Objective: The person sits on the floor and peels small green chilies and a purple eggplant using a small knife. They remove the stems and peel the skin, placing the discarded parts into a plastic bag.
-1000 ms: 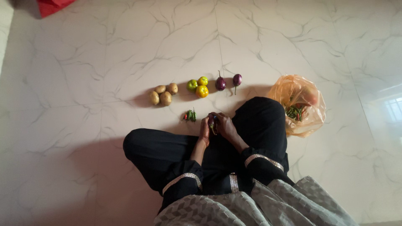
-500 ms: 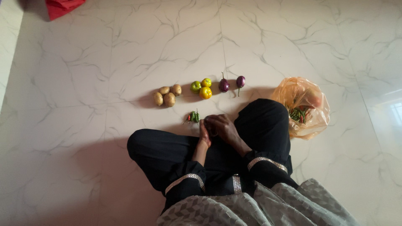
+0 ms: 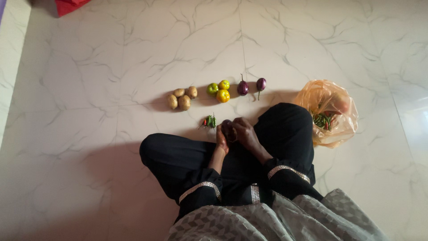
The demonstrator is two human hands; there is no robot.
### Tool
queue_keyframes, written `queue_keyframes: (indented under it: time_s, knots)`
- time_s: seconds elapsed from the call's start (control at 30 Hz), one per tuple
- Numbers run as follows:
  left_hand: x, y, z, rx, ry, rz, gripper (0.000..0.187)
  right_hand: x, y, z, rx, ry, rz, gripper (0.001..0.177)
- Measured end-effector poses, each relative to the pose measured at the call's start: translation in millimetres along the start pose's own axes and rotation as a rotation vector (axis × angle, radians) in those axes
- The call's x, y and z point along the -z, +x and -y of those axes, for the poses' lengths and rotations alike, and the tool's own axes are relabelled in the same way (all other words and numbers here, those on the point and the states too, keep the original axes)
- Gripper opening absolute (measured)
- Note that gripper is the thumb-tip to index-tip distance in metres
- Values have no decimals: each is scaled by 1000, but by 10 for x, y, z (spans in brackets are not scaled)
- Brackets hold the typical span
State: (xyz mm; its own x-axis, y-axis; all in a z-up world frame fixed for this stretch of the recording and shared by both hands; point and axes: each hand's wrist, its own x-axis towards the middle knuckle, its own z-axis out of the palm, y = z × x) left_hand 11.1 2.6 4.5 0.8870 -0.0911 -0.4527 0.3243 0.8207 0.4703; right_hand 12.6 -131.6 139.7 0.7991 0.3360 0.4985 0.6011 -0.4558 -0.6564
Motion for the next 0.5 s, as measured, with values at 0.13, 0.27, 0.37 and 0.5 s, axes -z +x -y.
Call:
queue_keyframes:
  time_s: [0.13,0.27,0.37,0.5]
  knots:
    - [29,24,-34,95,-34,-235,48,59,11,159,70,-3,88,41]
    - [51,46,-20,141,70,-229,61,32,13,146,25,-38,40,38]
    - [41,64,16,70,168,-33,65,2,27,62,-59,-65,-22,37]
    - [13,56,30,-43,347,28,52,-41,-15,-47,-298,-19,-23,33]
